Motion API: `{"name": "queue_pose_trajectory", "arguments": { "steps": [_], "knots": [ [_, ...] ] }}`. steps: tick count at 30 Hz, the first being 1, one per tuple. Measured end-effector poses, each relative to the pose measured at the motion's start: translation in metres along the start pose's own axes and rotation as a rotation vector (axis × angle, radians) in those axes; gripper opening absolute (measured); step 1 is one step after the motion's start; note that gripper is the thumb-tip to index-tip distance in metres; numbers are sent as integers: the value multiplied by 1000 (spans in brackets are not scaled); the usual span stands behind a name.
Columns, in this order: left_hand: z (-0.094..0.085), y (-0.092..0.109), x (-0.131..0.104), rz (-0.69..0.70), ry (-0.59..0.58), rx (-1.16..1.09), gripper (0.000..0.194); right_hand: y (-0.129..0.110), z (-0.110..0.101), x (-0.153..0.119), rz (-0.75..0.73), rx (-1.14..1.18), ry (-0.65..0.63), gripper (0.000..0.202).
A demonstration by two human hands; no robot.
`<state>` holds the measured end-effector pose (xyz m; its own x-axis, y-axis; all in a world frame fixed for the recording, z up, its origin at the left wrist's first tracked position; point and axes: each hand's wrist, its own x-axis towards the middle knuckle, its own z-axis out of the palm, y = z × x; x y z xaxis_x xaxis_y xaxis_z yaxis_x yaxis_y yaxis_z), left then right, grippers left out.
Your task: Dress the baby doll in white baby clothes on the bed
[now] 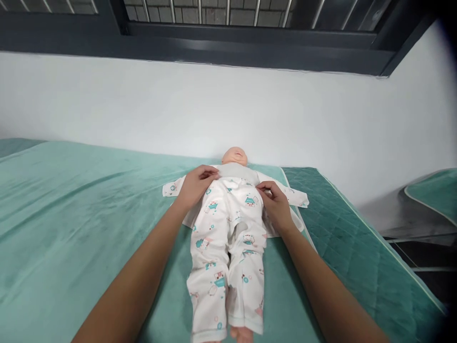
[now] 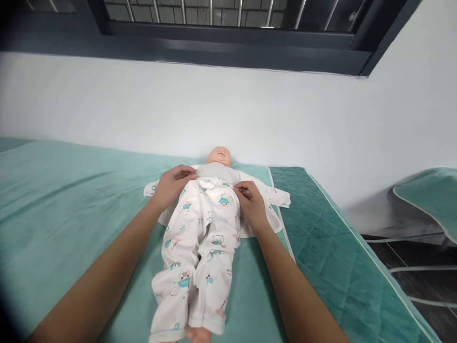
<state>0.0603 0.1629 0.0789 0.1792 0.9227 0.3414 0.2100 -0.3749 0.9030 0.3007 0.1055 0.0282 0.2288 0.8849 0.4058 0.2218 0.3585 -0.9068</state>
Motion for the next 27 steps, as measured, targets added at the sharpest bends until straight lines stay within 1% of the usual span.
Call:
{"name": "queue_pose_trajectory", "arguments": {
  "steps": [2,4,6,10,13,18,20,22,24,25,27],
  "knots": [
    [1,5,10,-25,-143,13,25,2,0,0,-8,-44,7,16],
    [0,6,14,-28,-251,14,26,4,1,1,-22,-106,7,18],
    [-2,3,13,-29,-317,-12,27,5,1,2,-17,-139,-20,19],
    [-7,-2,4,-45,-417,-50,24,4,1,5,-39,-108,-107,16],
    [-8,-3,1,-19,-403,-12,21,3,-2,7,-52,-95,-174,13],
    [-3,-4,3,65,-334,86,24,3,-8,11,61,-42,-266,18],
    [-1,-6,7,64,-312,134,23,4,-8,13,43,-52,-294,19],
    [2,-8,14,47,-287,188,24,4,-5,14,-47,-104,-282,17],
    [5,-11,23,29,-272,239,27,6,-1,16,-134,-158,-230,15],
    [6,-12,28,23,-268,257,28,7,1,17,-149,-173,-195,15],
    [8,-15,38,4,-277,273,29,11,5,22,-119,-178,-138,17]
  ]
}}
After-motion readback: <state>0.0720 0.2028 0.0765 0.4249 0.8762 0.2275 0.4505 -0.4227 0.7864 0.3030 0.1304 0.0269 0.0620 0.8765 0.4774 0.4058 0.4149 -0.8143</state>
